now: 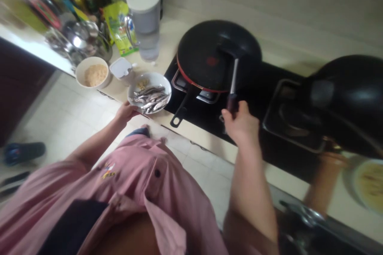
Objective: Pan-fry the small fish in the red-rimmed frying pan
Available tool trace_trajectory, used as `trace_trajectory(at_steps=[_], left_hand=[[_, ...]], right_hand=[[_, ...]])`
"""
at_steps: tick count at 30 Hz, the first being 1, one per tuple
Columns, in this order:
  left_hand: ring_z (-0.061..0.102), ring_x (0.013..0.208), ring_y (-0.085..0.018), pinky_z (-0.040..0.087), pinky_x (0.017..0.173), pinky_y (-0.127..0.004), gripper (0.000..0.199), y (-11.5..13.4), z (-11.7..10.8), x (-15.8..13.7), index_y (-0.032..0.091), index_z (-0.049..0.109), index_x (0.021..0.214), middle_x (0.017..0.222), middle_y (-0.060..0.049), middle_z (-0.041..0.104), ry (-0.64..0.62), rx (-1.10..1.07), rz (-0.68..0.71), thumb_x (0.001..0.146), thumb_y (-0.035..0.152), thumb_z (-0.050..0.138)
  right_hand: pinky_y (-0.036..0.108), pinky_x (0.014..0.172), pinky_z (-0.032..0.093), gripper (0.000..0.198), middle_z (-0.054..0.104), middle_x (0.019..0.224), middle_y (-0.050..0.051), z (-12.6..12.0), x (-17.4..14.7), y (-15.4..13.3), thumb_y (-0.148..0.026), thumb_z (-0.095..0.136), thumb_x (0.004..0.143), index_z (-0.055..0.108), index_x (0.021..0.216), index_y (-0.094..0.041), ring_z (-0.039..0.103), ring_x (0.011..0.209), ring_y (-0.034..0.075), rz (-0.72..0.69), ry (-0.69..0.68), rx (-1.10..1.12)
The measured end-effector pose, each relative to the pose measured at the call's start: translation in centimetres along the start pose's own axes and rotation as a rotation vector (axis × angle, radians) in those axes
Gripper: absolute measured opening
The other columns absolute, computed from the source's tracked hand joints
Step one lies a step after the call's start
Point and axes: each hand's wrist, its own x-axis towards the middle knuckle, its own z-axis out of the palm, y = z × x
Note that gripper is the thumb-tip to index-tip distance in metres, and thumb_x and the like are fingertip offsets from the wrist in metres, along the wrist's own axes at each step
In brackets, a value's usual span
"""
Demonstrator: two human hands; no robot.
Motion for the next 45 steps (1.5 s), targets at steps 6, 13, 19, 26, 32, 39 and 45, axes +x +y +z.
trace_trajectory(at_steps=[6,13,19,26,32,39,45], left_hand=[[0.069,0.066,-0.018,0.062,0.065,-0.033,0.049,0.5,0.2,-0.1,0.014,0.057,0.099,0.074,-0.001,0.068,-0.068,-0.026,0.001,0.051,0.001,0.058],[0.068,0.067,-0.018,0.060,0.064,-0.032,0.050,0.1,-1.3,-2.2,0.016,0.056,0.102,0.078,-0.001,0.070,-0.120,-0.042,0.035,0.053,0.009,0.065],[0.067,0.065,-0.017,0.059,0.060,-0.030,0.054,0.0,-3.4,-5.4,0.016,0.055,0.104,0.082,0.000,0.069,-0.108,-0.033,0.037,0.053,0.013,0.070],[0.070,0.072,-0.016,0.060,0.066,-0.027,0.050,3.0,-4.8,-8.3,0.015,0.059,0.107,0.087,-0.002,0.073,-0.107,-0.025,0.088,0.059,0.016,0.075],[0.070,0.071,-0.017,0.061,0.064,-0.028,0.055,5.8,-4.4,-9.3,0.016,0.060,0.109,0.087,-0.002,0.073,-0.099,-0.002,0.094,0.058,0.017,0.079],[0.070,0.073,-0.017,0.060,0.065,-0.026,0.056,6.7,-3.9,-10.8,0.015,0.062,0.115,0.089,-0.004,0.074,-0.101,0.006,0.061,0.062,0.014,0.077],[0.070,0.073,-0.018,0.062,0.068,-0.030,0.057,7.0,-3.4,-11.2,0.017,0.063,0.117,0.087,-0.002,0.073,-0.110,-0.022,0.061,0.062,0.015,0.076]], right_hand=[[0.035,0.079,0.050,0.025,0.074,0.089,0.014,-4.0,-2.9,-4.3,-0.022,0.062,0.087,0.074,0.105,-0.011,0.069,0.085,0.026,-0.211,0.388,0.159],[0.028,0.072,0.048,0.027,0.071,0.108,0.009,-2.7,-4.3,-17.5,-0.021,0.047,0.098,0.073,0.108,-0.021,0.067,0.098,0.022,-0.807,-0.152,-0.015],[0.031,0.078,0.051,0.033,0.069,0.114,0.017,-0.2,-5.3,-23.5,-0.005,0.044,0.093,0.071,0.112,-0.011,0.065,0.110,0.027,-0.949,-0.437,-0.278],[0.031,0.072,0.049,0.036,0.067,0.112,0.017,-1.3,-7.1,-24.2,-0.006,0.037,0.096,0.070,0.110,-0.012,0.061,0.109,0.027,-1.032,-0.346,-0.168],[0.028,0.079,0.048,0.026,0.073,0.106,0.007,-8.3,-2.0,-20.4,-0.019,0.050,0.097,0.072,0.112,-0.020,0.065,0.095,0.020,-0.744,-0.105,0.129],[0.027,0.080,0.051,0.016,0.073,0.083,0.004,-7.1,11.9,-15.4,-0.009,0.073,0.074,0.075,0.089,-0.015,0.064,0.075,0.015,-0.064,-0.051,0.243],[0.024,0.076,0.051,0.021,0.072,0.082,0.005,-4.0,13.9,-18.2,-0.017,0.061,0.091,0.072,0.106,-0.008,0.060,0.066,0.007,-0.013,-0.203,0.277]])
